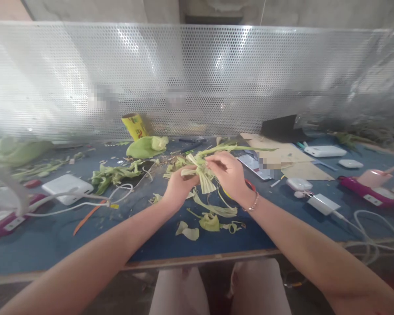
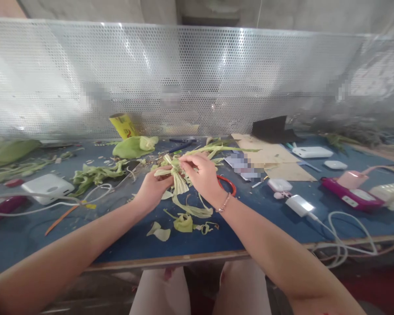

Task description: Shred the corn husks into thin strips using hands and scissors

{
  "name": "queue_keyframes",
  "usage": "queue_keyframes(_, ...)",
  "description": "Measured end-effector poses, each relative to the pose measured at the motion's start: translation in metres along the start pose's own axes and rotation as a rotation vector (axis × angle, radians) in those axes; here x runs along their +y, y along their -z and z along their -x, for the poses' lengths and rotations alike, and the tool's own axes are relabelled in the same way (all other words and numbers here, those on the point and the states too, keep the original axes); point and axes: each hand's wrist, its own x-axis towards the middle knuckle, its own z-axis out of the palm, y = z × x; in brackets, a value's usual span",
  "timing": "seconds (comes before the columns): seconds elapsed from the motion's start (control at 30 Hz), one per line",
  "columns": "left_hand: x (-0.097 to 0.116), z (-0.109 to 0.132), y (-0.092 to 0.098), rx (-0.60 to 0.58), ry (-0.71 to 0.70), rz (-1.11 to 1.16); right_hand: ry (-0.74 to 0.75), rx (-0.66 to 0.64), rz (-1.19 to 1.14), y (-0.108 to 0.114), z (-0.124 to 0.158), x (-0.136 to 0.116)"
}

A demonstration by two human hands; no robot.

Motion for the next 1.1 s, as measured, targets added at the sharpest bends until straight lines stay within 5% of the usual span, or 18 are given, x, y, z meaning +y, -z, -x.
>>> queue_keyframes(0.23, 0.004, 0.003, -0.003, -0.078, 0.002, 0.123, 0.095, -0.015, 0.111, -0.006, 0.003, 0.0)
queue_keyframes(0.77, 0.0, -0.002, 0.008, 0.014, -0.202, -0.29, 0.228, -0.234, 0.278, -0.009, 0.007, 0.002)
queue_keyframes(0.93, 0.0, 0.0, 0.005, -0.096, -0.129, -0.114, 0.082, -0.137, 0.238, -0.008, 0.002, 0.008)
queue_keyframes(1.1, 0.001, -0.002, 0.004, 0.037, -0.071, -0.135, -0.2, -0.094, -0.048, -0.002, -0.004, 0.0)
